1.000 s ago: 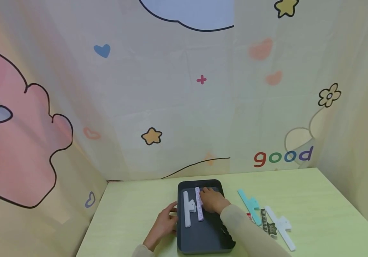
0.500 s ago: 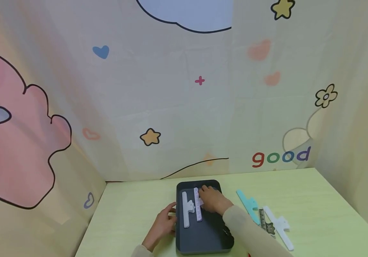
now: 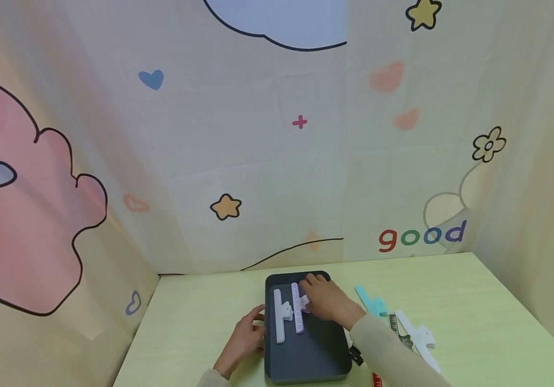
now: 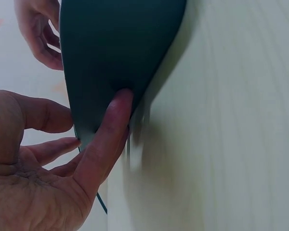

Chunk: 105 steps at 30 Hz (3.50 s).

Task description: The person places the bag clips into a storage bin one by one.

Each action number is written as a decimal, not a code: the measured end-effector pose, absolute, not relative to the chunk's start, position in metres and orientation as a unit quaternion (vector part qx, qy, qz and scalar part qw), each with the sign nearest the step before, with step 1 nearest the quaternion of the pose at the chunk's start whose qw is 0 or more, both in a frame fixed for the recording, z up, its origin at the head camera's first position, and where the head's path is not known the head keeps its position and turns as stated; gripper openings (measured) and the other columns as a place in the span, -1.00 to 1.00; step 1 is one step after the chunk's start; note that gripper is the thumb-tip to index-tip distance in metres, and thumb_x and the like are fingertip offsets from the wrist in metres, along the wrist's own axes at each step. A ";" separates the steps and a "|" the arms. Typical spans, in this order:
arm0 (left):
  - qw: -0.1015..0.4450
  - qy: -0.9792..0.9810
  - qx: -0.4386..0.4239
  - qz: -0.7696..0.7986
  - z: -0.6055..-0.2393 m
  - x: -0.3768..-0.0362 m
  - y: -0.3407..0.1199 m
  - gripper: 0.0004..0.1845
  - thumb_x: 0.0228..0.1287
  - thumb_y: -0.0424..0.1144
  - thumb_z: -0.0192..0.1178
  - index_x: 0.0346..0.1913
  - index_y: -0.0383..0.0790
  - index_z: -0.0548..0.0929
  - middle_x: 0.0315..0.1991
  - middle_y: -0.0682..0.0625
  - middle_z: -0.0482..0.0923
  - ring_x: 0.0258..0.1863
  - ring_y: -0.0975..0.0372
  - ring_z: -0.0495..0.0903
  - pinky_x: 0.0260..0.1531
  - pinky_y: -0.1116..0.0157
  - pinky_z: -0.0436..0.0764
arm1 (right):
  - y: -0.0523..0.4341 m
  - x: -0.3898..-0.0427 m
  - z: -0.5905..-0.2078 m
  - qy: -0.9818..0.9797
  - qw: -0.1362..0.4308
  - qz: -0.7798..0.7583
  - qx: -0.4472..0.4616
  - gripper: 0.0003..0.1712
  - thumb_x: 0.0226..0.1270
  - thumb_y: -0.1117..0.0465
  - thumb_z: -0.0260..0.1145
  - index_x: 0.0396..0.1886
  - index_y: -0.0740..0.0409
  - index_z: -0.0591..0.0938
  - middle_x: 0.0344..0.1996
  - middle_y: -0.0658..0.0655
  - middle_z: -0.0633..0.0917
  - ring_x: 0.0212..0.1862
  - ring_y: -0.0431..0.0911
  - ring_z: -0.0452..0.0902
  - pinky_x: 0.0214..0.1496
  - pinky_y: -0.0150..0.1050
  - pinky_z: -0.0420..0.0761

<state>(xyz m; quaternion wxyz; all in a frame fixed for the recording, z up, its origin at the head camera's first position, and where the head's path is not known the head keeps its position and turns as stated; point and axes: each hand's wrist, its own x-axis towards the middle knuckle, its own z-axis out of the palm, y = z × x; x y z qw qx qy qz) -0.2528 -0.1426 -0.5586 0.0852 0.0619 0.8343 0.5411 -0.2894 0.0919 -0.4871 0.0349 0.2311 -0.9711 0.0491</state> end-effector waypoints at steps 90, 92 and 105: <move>0.097 0.823 0.066 0.556 -0.556 -0.250 -0.145 -0.34 0.24 -0.44 0.02 0.45 -0.33 0.25 0.19 -0.38 0.44 -0.04 0.02 0.61 -0.58 0.18 0.71 | 0.238 -0.185 -0.526 -0.983 -0.087 0.085 0.140 -0.30 0.18 -0.13 0.40 0.18 0.22 0.54 0.15 0.18 0.56 0.18 0.13 0.44 0.13 0.25 0.50; 0.095 0.823 0.067 0.555 -0.555 -0.249 -0.145 -0.34 0.23 -0.44 0.02 0.45 -0.34 0.25 0.19 -0.38 0.44 -0.05 0.02 0.61 -0.59 0.18 0.71 | 0.238 -0.185 -0.528 -0.982 -0.090 0.084 0.143 -0.31 0.18 -0.13 0.40 0.17 0.21 0.54 0.12 0.15 0.56 0.16 0.10 0.45 0.11 0.24 0.52; 0.094 0.833 0.063 0.542 -0.557 -0.250 -0.143 -0.35 0.24 -0.43 0.02 0.45 -0.31 0.27 0.18 -0.37 0.46 -0.03 0.02 0.60 -0.57 0.19 0.71 | 0.240 -0.186 -0.542 -0.984 -0.064 0.051 0.160 -0.38 0.16 -0.06 0.42 0.12 0.20 0.55 -0.04 0.07 0.55 -0.01 0.00 0.47 -0.12 0.06 0.56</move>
